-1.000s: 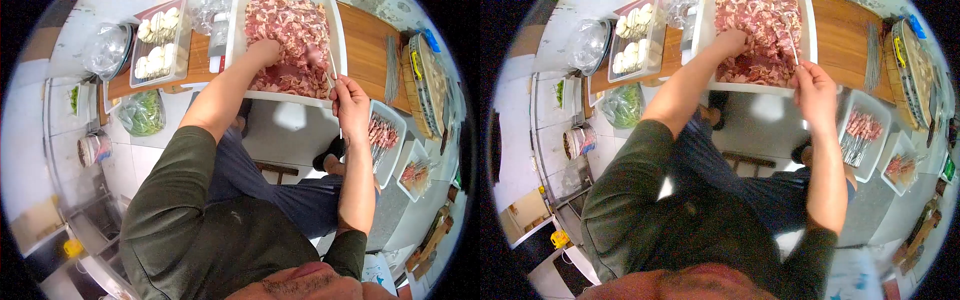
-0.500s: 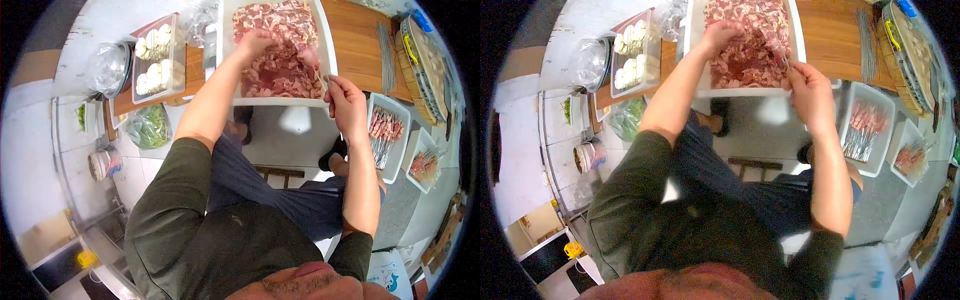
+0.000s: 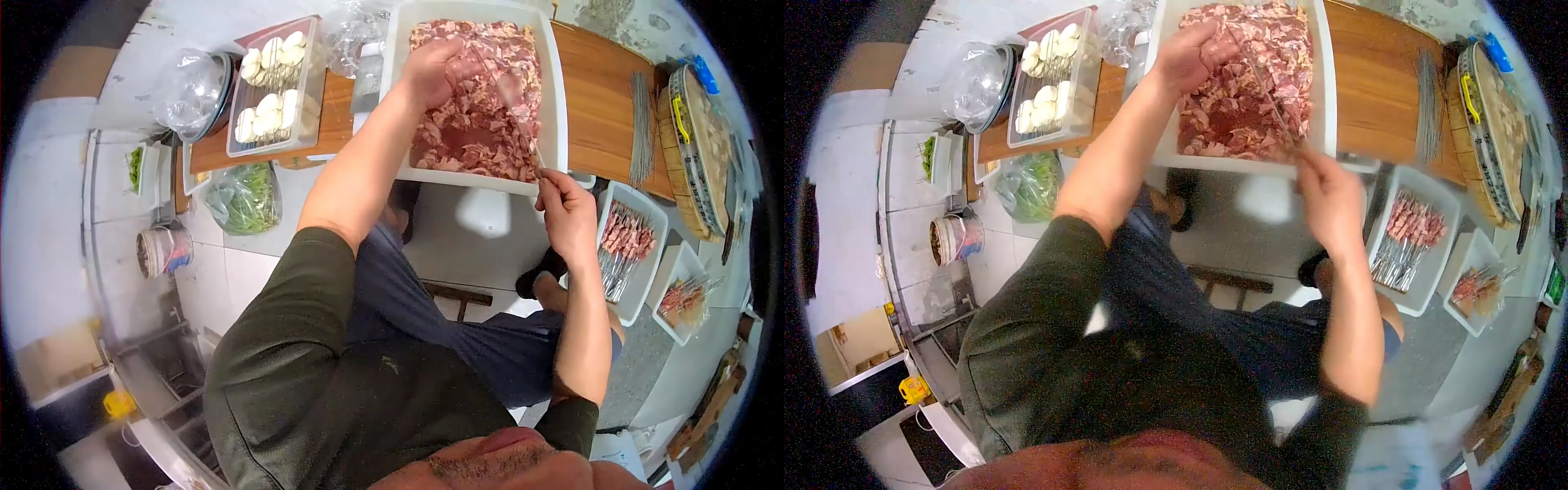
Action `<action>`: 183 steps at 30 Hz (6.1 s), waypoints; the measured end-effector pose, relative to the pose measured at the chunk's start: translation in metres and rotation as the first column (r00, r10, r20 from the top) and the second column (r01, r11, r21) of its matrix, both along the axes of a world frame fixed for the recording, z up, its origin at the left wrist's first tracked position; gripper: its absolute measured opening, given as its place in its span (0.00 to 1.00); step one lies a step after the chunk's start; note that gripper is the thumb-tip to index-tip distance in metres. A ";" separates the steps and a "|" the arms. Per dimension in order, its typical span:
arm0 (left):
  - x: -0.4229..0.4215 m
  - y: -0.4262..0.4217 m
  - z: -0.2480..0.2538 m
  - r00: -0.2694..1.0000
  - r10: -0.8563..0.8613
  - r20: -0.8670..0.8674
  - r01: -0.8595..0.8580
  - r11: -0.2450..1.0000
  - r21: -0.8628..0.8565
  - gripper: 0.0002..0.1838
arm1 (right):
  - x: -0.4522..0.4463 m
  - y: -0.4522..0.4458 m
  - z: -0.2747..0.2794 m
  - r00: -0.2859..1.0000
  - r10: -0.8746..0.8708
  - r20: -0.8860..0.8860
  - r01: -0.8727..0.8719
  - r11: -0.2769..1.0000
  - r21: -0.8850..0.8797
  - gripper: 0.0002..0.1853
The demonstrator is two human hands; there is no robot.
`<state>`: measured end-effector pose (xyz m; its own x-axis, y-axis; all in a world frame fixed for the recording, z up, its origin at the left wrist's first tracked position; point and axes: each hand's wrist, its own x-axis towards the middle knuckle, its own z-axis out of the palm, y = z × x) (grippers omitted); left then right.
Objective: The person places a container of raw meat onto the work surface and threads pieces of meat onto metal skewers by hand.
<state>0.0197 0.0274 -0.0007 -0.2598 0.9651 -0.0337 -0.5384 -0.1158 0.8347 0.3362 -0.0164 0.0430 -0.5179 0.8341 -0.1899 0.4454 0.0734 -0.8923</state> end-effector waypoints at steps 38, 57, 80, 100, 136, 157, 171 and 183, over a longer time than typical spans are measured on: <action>0.004 -0.004 0.022 0.886 0.185 -0.426 -0.169 0.983 0.076 0.08 | -0.002 -0.002 -0.004 0.999 -0.022 0.041 0.021 0.999 0.027 0.14; -0.002 -0.001 0.015 0.995 0.057 0.083 -0.069 0.986 0.151 0.09 | -0.010 -0.004 -0.013 0.999 -0.033 -0.025 0.035 0.997 0.062 0.14; -0.009 0.009 0.003 0.973 0.132 0.188 -0.157 0.979 0.127 0.14 | -0.013 -0.004 -0.015 0.993 -0.031 -0.116 0.028 0.999 -0.025 0.13; -0.002 0.005 0.012 0.972 0.097 0.212 -0.136 0.975 0.176 0.11 | -0.012 -0.003 -0.020 0.998 -0.050 -0.034 0.052 0.998 0.047 0.13; -0.019 -0.004 0.029 0.983 -0.078 -0.167 0.085 0.996 0.031 0.12 | -0.014 -0.002 -0.005 0.997 -0.068 0.024 0.069 0.997 -0.027 0.14; 0.035 -0.002 0.019 0.994 -0.097 0.048 0.100 0.993 -0.057 0.15 | -0.042 0.004 -0.011 0.984 -0.155 -0.083 0.155 0.988 -0.010 0.16; -0.048 -0.018 -0.055 -0.406 -0.518 -0.753 -0.217 0.855 -0.471 0.10 | -0.026 0.020 0.001 0.958 -0.207 -0.198 0.205 0.978 -0.029 0.14; -0.013 0.009 -0.083 -0.187 -0.429 -0.884 -0.424 0.847 -0.321 0.27 | -0.011 0.021 -0.008 0.962 -0.191 -0.194 0.197 0.980 0.010 0.14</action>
<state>0.0072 0.0365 -0.0837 -0.3908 0.9179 -0.0687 0.8892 0.3957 0.2296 0.3253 0.0042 0.0349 -0.3699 0.9258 -0.0775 0.2755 0.0297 -0.9608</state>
